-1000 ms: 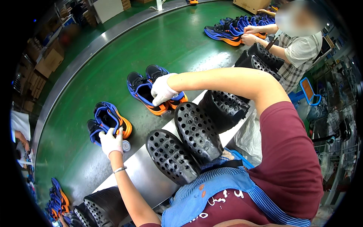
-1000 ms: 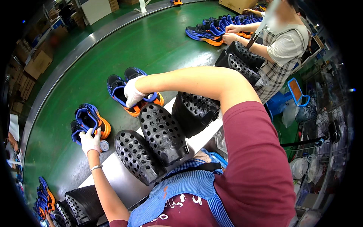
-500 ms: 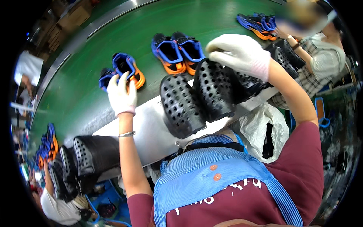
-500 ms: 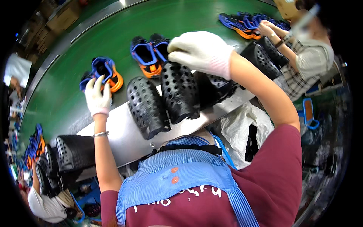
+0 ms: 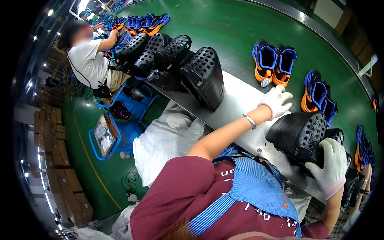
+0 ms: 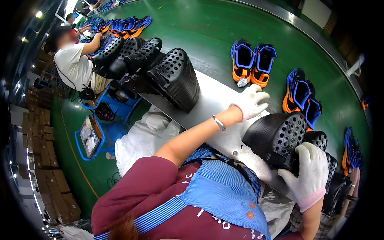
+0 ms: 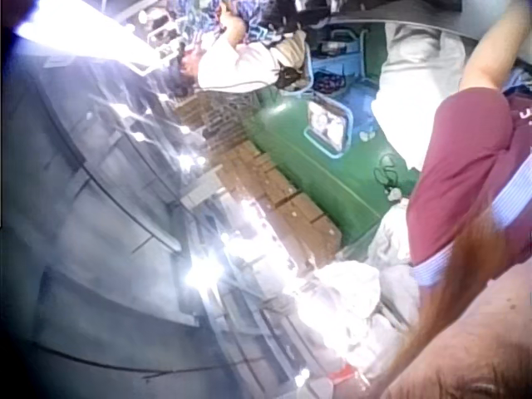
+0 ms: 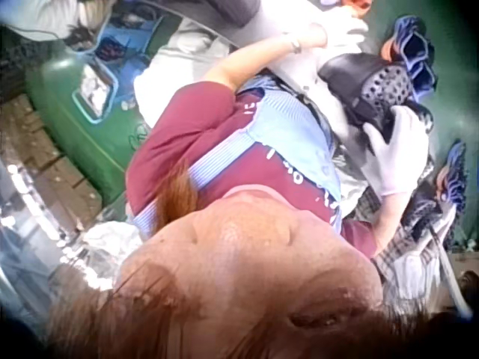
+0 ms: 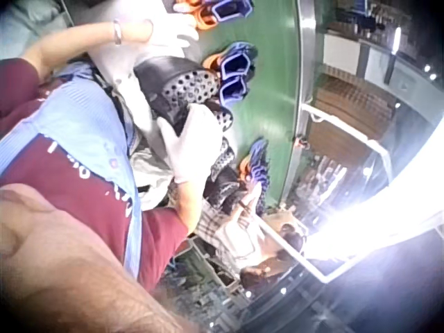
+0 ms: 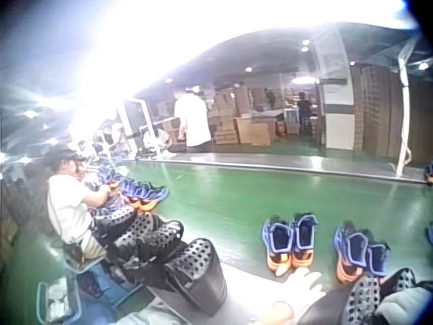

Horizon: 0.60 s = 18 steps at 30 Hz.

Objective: The person takes black plastic shoe inserts from a stack and places them into blue and orange sneakers on a conveyor belt, handling the shoes and inserts one at a time by hand.

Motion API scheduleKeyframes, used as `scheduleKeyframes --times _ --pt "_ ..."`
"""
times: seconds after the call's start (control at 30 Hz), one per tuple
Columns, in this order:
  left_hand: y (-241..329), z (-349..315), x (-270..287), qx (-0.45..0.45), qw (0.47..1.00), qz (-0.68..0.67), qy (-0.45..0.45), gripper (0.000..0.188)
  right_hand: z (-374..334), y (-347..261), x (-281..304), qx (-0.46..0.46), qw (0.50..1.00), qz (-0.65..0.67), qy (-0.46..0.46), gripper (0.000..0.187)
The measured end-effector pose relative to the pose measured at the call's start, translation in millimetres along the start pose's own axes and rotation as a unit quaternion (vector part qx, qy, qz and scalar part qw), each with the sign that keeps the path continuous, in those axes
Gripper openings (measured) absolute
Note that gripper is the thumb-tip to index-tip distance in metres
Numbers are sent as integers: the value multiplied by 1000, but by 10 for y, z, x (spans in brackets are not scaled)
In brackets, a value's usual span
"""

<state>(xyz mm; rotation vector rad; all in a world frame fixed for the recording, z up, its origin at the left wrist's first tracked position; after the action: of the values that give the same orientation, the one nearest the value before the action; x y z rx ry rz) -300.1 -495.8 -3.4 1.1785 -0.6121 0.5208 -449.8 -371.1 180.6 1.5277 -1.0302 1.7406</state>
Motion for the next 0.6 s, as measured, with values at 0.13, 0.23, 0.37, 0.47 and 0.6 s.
scheduleKeyframes --times 0.13,0.23,0.37,0.47,0.6 --pt "-106 -5 -31 20 999 8 -25 31 41 29 42 22 999 24 14 57" --pt "-75 -25 -63 16 999 -4 -28 31 72 24 90 20 999 45 17 53" --pt "59 -26 -37 8 998 -53 -44 32 27 54 203 -11 995 96 17 50" --pt "146 34 -74 -8 996 -71 -56 36 -41 102 355 -4 991 129 47 47" --pt "343 146 77 -83 992 -65 -74 38 -99 203 485 -21 987 148 65 52"
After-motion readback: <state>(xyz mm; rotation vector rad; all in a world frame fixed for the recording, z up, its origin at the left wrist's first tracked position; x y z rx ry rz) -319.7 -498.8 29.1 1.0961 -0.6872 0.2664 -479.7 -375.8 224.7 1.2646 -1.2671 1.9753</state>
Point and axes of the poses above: each hand's wrist, its own z-axis towards the middle knuckle, its own x-axis out of the back of the hand, y = z × x, the point moved 10 cm from there along z, towards the middle knuckle, and after that the axes turned 6 degrees about z, right-handed, at the moved point
